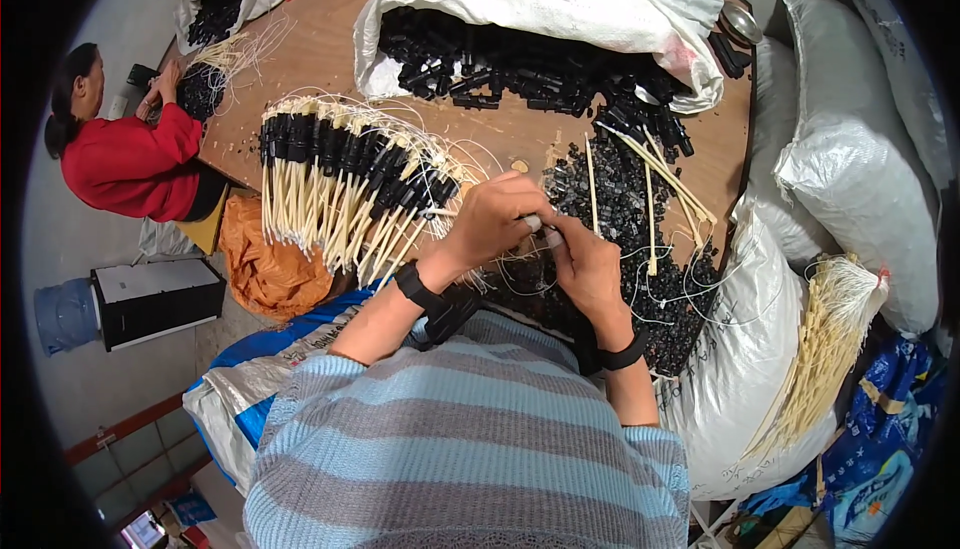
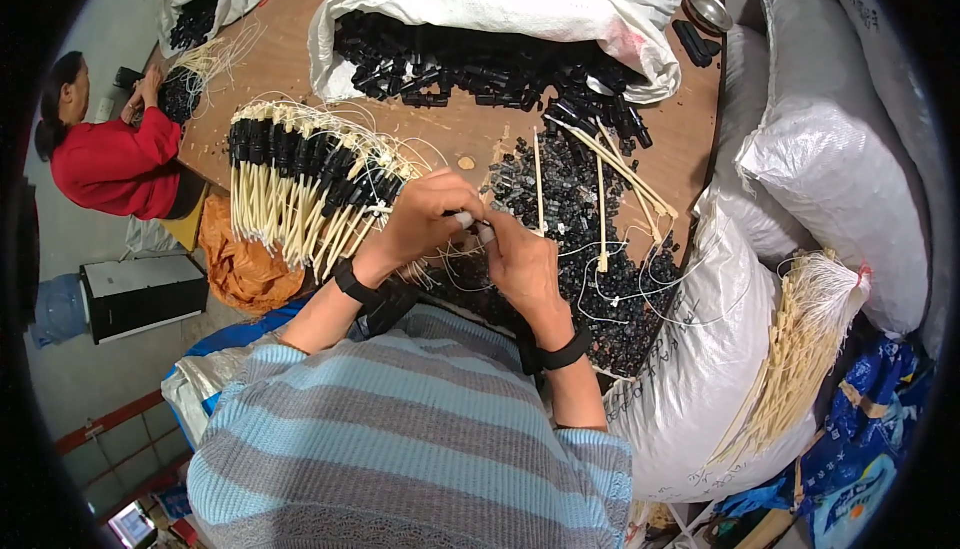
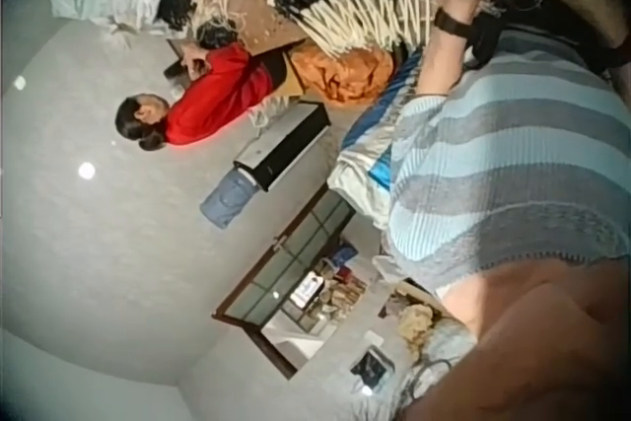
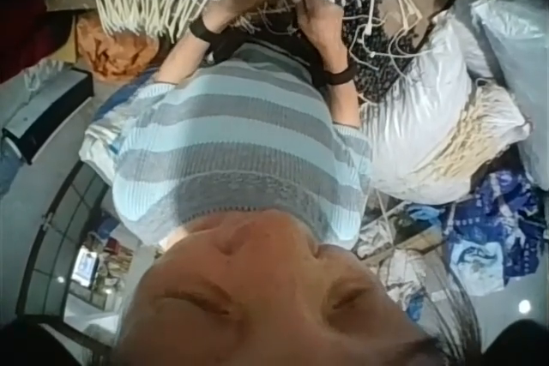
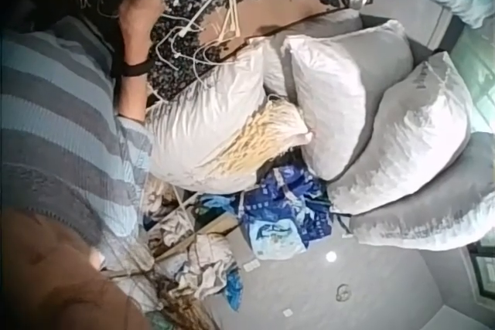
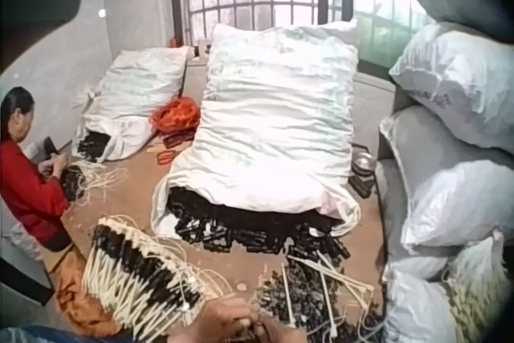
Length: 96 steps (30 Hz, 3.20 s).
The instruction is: Assembling small black industrial components onto thin white sticks at a workbench.
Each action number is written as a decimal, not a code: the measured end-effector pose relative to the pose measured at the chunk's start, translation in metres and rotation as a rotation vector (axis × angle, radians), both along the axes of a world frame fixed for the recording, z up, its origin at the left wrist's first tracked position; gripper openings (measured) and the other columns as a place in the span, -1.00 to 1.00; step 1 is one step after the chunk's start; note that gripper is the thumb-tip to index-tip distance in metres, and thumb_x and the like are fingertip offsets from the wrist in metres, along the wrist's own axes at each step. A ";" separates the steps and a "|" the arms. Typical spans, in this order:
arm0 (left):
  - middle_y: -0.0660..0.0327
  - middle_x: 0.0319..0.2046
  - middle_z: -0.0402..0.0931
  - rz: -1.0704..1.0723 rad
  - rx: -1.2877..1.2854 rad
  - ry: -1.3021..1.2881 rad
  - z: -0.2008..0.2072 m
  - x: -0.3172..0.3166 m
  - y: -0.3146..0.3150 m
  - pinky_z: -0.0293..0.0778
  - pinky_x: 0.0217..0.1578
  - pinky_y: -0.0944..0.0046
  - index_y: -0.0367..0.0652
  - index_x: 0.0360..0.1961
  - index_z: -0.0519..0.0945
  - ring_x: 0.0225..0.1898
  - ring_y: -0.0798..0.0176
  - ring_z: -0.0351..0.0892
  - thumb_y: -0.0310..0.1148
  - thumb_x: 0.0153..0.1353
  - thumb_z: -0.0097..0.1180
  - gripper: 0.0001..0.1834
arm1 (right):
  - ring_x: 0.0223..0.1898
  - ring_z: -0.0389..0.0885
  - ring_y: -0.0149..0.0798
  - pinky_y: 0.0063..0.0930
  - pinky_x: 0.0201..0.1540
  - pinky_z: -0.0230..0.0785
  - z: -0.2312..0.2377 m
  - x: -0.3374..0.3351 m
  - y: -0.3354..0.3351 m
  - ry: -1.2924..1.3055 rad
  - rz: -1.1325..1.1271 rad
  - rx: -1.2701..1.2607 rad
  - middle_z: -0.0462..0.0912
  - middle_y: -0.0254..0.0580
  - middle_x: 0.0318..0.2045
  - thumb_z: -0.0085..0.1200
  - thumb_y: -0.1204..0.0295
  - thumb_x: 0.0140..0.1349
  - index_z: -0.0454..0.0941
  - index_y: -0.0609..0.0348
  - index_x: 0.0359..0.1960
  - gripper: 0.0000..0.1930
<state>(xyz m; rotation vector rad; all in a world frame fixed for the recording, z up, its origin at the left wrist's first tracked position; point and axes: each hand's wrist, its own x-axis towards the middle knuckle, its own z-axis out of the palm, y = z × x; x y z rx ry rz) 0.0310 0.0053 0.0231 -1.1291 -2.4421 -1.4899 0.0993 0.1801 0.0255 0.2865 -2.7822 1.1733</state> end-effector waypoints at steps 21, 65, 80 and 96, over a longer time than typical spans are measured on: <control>0.13 -0.39 0.54 0.220 -0.142 -0.067 -0.060 -0.058 0.031 0.47 -0.26 0.19 -0.20 -0.08 0.55 -0.35 0.10 0.53 -0.64 -0.07 0.13 -0.57 | -0.59 0.17 -0.66 -0.67 -0.55 0.04 -0.015 0.005 0.020 -0.273 -0.335 -0.455 0.34 -0.60 -0.66 0.09 0.53 0.23 0.63 0.28 -0.30 -0.90; 0.05 -0.30 0.63 -0.040 -0.202 -0.108 0.006 0.000 0.020 0.55 -0.28 0.12 -0.16 -0.18 0.61 -0.26 -0.04 0.62 -0.58 -0.18 0.17 -0.58 | -0.71 0.39 -0.49 -0.63 -0.64 0.20 0.009 0.012 0.031 -0.199 -0.146 -0.537 0.63 -0.36 -0.55 0.03 0.56 0.18 0.64 0.08 -0.04 -0.69; 0.28 -0.49 0.54 0.282 -0.303 0.265 0.023 0.015 -0.024 0.40 -0.42 0.20 -0.06 -0.37 0.60 -0.43 0.18 0.56 -0.54 -0.21 0.21 -0.73 | -0.46 0.44 -0.65 -0.79 -0.48 0.23 0.008 -0.002 -0.013 0.002 -0.165 -0.395 0.60 -0.42 -0.41 0.18 0.61 0.14 0.55 0.20 -0.02 -0.67; -0.01 -0.15 0.58 0.199 -0.118 0.139 -0.010 -0.063 0.017 0.42 0.01 0.08 -0.23 -0.09 0.58 -0.07 -0.04 0.53 -0.46 -0.03 0.10 -0.61 | -0.41 0.59 0.02 -0.19 -0.38 0.39 -0.013 -0.021 0.028 0.085 -0.307 0.339 0.61 -0.11 -0.41 0.25 0.33 0.08 0.60 0.13 -0.34 -0.82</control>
